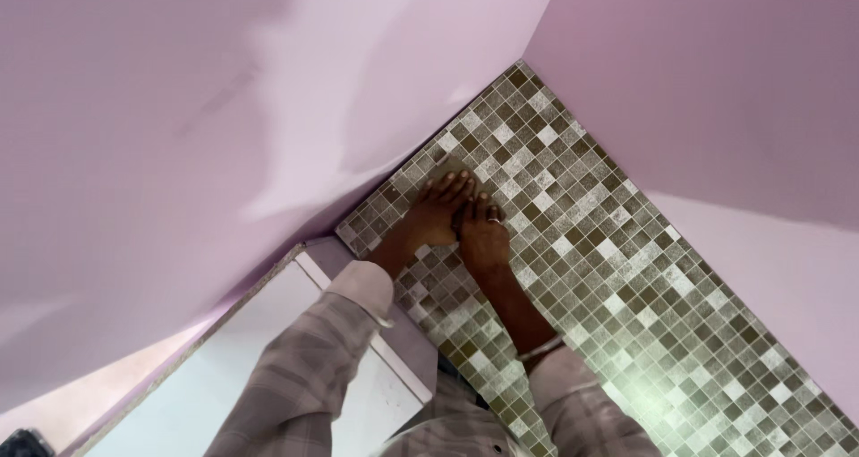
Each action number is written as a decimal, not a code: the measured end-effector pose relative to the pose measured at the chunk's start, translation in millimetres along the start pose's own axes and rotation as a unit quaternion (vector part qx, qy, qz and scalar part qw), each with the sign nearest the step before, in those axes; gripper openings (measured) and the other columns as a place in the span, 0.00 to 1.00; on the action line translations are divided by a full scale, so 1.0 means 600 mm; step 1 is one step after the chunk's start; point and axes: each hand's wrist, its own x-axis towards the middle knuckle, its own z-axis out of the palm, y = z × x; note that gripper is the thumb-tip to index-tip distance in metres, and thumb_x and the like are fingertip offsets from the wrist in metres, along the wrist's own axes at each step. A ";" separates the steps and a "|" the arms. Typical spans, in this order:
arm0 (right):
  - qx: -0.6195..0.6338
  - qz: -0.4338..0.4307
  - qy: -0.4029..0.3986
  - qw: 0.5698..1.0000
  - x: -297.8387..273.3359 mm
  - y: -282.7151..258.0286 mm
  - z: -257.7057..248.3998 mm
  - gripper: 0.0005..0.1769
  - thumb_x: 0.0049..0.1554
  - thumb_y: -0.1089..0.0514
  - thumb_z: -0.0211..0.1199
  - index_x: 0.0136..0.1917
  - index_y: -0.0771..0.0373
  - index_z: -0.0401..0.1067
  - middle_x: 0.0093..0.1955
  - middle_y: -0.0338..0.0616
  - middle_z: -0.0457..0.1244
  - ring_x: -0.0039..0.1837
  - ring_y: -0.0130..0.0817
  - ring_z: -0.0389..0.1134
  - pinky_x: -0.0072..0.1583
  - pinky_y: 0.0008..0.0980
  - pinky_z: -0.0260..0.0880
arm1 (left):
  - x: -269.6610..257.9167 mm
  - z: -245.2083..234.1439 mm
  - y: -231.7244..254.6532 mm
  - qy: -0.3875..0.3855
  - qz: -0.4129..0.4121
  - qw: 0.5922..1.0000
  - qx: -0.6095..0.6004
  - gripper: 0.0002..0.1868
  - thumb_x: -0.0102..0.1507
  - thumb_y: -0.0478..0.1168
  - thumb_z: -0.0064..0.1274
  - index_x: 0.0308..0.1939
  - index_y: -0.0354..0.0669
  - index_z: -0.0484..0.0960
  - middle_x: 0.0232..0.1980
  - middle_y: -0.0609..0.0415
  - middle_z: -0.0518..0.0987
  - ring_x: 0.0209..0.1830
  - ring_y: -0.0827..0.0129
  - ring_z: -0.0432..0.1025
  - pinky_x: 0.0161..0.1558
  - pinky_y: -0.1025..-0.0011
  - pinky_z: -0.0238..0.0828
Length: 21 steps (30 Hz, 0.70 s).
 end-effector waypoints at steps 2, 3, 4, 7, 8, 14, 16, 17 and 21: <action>-0.002 0.025 -0.035 0.999 -0.001 0.023 -0.016 0.31 0.53 0.61 0.67 0.67 0.76 0.66 0.70 0.70 0.60 0.63 0.60 0.69 0.50 0.45 0.79 | 0.029 -0.002 0.032 0.004 0.030 1.000 -0.004 0.56 0.60 0.67 0.51 0.82 0.55 0.38 0.86 0.54 0.35 0.86 0.59 0.32 0.82 0.49 0.25; -0.004 0.050 -0.071 0.996 -0.010 0.026 -0.019 0.30 0.56 0.61 0.66 0.68 0.78 0.65 0.70 0.72 0.59 0.63 0.59 0.69 0.52 0.43 0.80 | 0.030 0.010 0.044 -0.001 0.032 0.999 -0.005 0.56 0.60 0.67 0.51 0.82 0.55 0.38 0.86 0.54 0.35 0.86 0.59 0.32 0.82 0.49 0.25; -0.003 0.053 -0.076 0.996 -0.029 0.018 -0.023 0.30 0.56 0.61 0.66 0.68 0.78 0.65 0.70 0.72 0.59 0.63 0.59 0.69 0.52 0.43 0.80 | 0.024 0.025 0.055 0.003 0.060 0.998 -0.005 0.56 0.60 0.66 0.51 0.82 0.52 0.38 0.86 0.51 0.36 0.86 0.57 0.32 0.81 0.49 0.25; -0.086 0.031 -0.163 0.982 -0.056 -0.033 -0.039 0.39 0.50 0.58 0.69 0.70 0.78 0.62 0.69 0.76 0.58 0.60 0.61 0.69 0.54 0.46 0.79 | -0.022 0.048 0.024 0.007 0.093 0.995 -0.022 0.53 0.62 0.65 0.50 0.81 0.49 0.41 0.85 0.48 0.39 0.84 0.55 0.35 0.79 0.45 0.27; -0.083 0.020 -0.152 0.985 -0.062 -0.062 -0.032 0.39 0.54 0.59 0.68 0.72 0.81 0.60 0.69 0.79 0.58 0.59 0.62 0.68 0.56 0.50 0.76 | -0.049 0.067 0.011 0.004 0.089 0.996 -0.024 0.53 0.62 0.65 0.50 0.81 0.49 0.41 0.85 0.48 0.39 0.84 0.55 0.35 0.79 0.45 0.27; 0.043 -0.158 -0.027 0.986 -0.013 -0.185 0.045 0.46 0.49 0.59 0.67 0.78 0.73 0.56 0.74 0.74 0.54 0.73 0.70 0.59 0.71 0.66 0.62 | -0.199 0.097 -0.093 0.026 -0.120 0.992 0.011 0.52 0.58 0.51 0.58 0.79 0.41 0.47 0.82 0.36 0.47 0.81 0.43 0.46 0.72 0.37 0.40; 0.031 -0.206 0.028 0.978 0.002 -0.197 0.064 0.40 0.59 0.64 0.64 0.81 0.71 0.55 0.77 0.69 0.52 0.77 0.62 0.57 0.77 0.59 0.62 | -0.205 0.082 -0.113 0.021 -0.175 0.984 -0.011 0.55 0.56 0.50 0.59 0.79 0.36 0.47 0.82 0.33 0.47 0.81 0.43 0.47 0.75 0.41 0.41; 0.048 -0.193 0.030 0.980 0.009 -0.194 0.066 0.41 0.57 0.62 0.64 0.80 0.70 0.55 0.77 0.66 0.50 0.77 0.62 0.56 0.75 0.59 0.65 | -0.195 0.076 -0.120 0.021 -0.173 0.985 0.000 0.54 0.56 0.50 0.59 0.79 0.35 0.48 0.81 0.31 0.49 0.81 0.43 0.48 0.76 0.42 0.41; 0.121 -0.100 -0.133 0.979 0.014 -0.142 0.043 0.43 0.55 0.62 0.64 0.80 0.68 0.52 0.83 0.59 0.43 0.81 0.62 0.51 0.53 0.46 0.79 | -0.111 0.085 -0.096 0.061 -0.156 0.986 0.019 0.47 0.60 0.52 0.54 0.77 0.36 0.53 0.80 0.29 0.50 0.79 0.36 0.48 0.76 0.38 0.40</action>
